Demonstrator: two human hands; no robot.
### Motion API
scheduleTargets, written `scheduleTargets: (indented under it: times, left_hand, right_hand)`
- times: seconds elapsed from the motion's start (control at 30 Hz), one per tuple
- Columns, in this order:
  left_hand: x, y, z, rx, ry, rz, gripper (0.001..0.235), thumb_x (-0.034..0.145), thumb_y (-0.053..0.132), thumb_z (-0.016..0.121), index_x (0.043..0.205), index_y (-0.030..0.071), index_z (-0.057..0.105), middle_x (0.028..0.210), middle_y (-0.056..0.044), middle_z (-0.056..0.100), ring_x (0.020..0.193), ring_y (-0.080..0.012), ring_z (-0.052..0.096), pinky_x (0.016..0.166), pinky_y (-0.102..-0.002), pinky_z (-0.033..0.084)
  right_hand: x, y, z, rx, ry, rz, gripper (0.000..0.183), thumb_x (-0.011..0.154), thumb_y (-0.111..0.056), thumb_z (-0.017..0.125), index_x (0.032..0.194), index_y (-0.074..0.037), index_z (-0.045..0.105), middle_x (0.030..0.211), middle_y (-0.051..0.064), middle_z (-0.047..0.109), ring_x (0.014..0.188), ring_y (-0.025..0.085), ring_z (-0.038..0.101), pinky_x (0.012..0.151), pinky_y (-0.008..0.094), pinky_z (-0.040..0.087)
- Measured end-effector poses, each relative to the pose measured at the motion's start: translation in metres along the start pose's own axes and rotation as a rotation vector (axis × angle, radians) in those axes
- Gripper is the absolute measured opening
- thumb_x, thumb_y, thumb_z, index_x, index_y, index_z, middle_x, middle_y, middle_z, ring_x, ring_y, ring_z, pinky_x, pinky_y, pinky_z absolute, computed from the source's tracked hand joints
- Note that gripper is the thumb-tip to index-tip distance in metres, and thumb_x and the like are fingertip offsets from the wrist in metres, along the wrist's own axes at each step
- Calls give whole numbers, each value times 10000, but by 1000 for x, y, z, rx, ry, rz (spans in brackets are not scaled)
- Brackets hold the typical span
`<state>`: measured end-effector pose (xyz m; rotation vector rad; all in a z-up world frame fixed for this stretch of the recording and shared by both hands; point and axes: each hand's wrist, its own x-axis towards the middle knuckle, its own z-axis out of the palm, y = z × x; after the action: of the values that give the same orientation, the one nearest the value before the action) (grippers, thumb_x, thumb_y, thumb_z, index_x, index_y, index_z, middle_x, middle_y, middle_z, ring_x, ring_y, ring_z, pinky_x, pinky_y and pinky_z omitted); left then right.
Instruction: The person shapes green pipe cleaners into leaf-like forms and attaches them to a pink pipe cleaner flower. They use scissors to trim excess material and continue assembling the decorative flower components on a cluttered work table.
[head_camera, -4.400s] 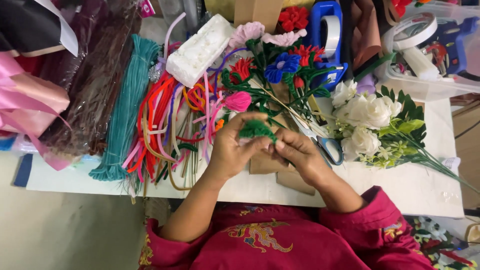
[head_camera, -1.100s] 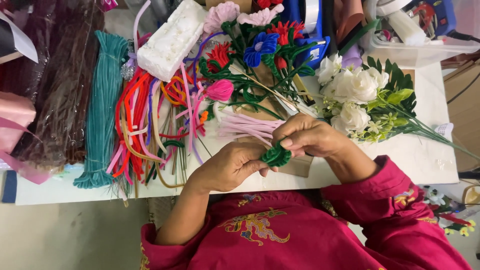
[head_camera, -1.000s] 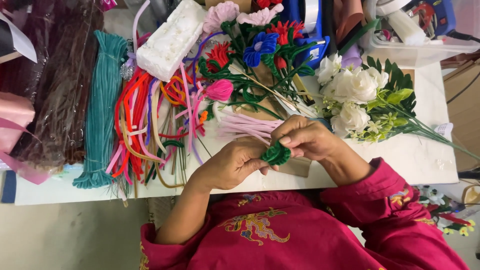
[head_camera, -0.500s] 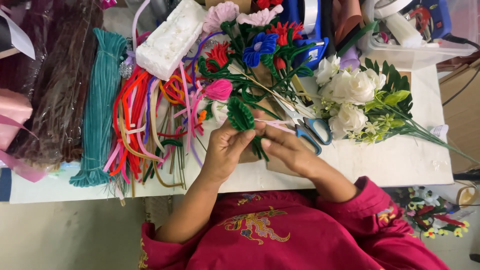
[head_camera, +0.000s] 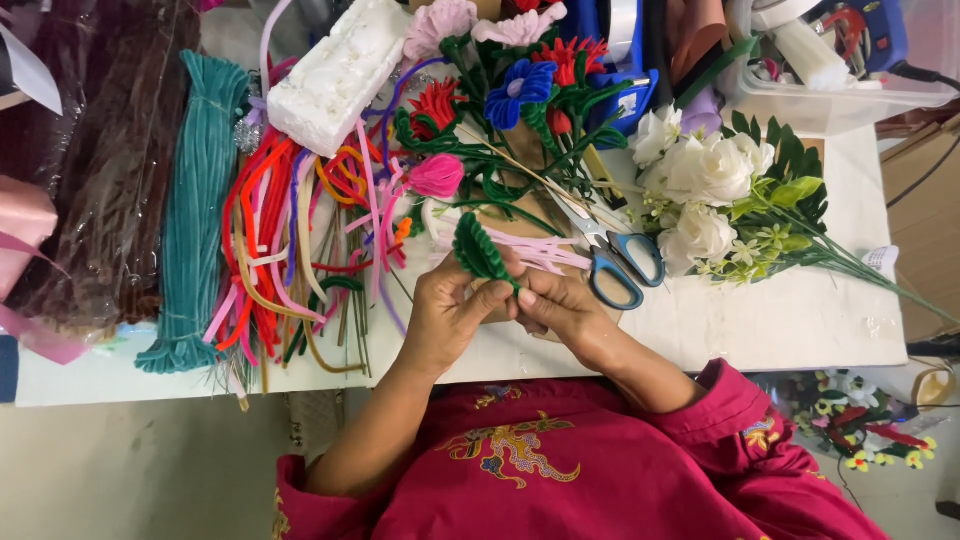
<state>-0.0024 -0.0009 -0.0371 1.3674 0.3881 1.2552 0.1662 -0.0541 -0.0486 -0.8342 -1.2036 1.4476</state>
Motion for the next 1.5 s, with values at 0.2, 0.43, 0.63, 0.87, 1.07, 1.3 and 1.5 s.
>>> scheduleTargets:
  times: [0.2, 0.43, 0.63, 0.87, 1.07, 1.3, 1.5]
  left_hand:
    - [-13, -14, 0, -10, 43, -4, 133, 939, 44, 716, 982, -77, 752, 1043, -170, 655, 672, -184, 707, 620, -312, 637]
    - [-13, -9, 10, 42, 81, -10, 121, 930, 73, 742, 918, -42, 777, 962, -102, 602, 678, -132, 689, 605, -287, 646]
    - [-9, -12, 11, 8, 69, -8, 120, 923, 77, 749, 895, -35, 783, 949, -89, 590, 680, -117, 680, 609, -264, 640]
    - [-10, -14, 5, 241, 115, 4, 179, 901, 128, 788, 1050, 30, 800, 1003, -100, 645, 900, -178, 715, 816, -356, 613]
    - [-8, -6, -2, 485, 208, 94, 121, 883, 101, 806, 993, 52, 795, 917, -118, 678, 861, -267, 732, 790, -394, 586]
    - [-8, -16, -32, 632, 374, 38, 129, 904, 89, 787, 1032, 84, 784, 916, -88, 726, 858, -222, 717, 785, -364, 567]
    - [0, -38, -40, 523, 422, 5, 127, 928, 94, 772, 1054, 79, 776, 918, -57, 754, 828, -127, 702, 740, -272, 569]
  right_hand:
    - [-4, 3, -3, -90, -25, -20, 299, 1065, -135, 536, 789, -37, 598, 657, 29, 494, 622, 115, 416, 605, 246, 409]
    - [10, -22, -1, -182, -62, -105, 315, 1055, -142, 561, 754, -57, 595, 613, 25, 491, 601, 121, 406, 594, 254, 408]
    - [16, -17, -7, -216, -102, -158, 321, 1056, -153, 559, 750, -62, 592, 614, 14, 503, 595, 121, 427, 597, 259, 431]
    - [13, 1, -17, -60, -82, -63, 270, 1075, -207, 527, 890, -52, 650, 695, 23, 579, 669, 96, 500, 668, 252, 447]
    - [13, -2, -17, -325, -163, 38, 234, 1052, -216, 565, 993, -28, 690, 815, 114, 698, 775, 189, 631, 772, 362, 519]
    - [12, -47, -6, -699, -51, 83, 387, 1000, -175, 578, 1318, 33, 653, 1051, 339, 729, 990, 535, 703, 891, 612, 528]
    - [21, -42, -45, -1022, 126, 95, 344, 974, -266, 626, 1294, -155, 686, 1066, 178, 755, 982, 454, 715, 888, 580, 553]
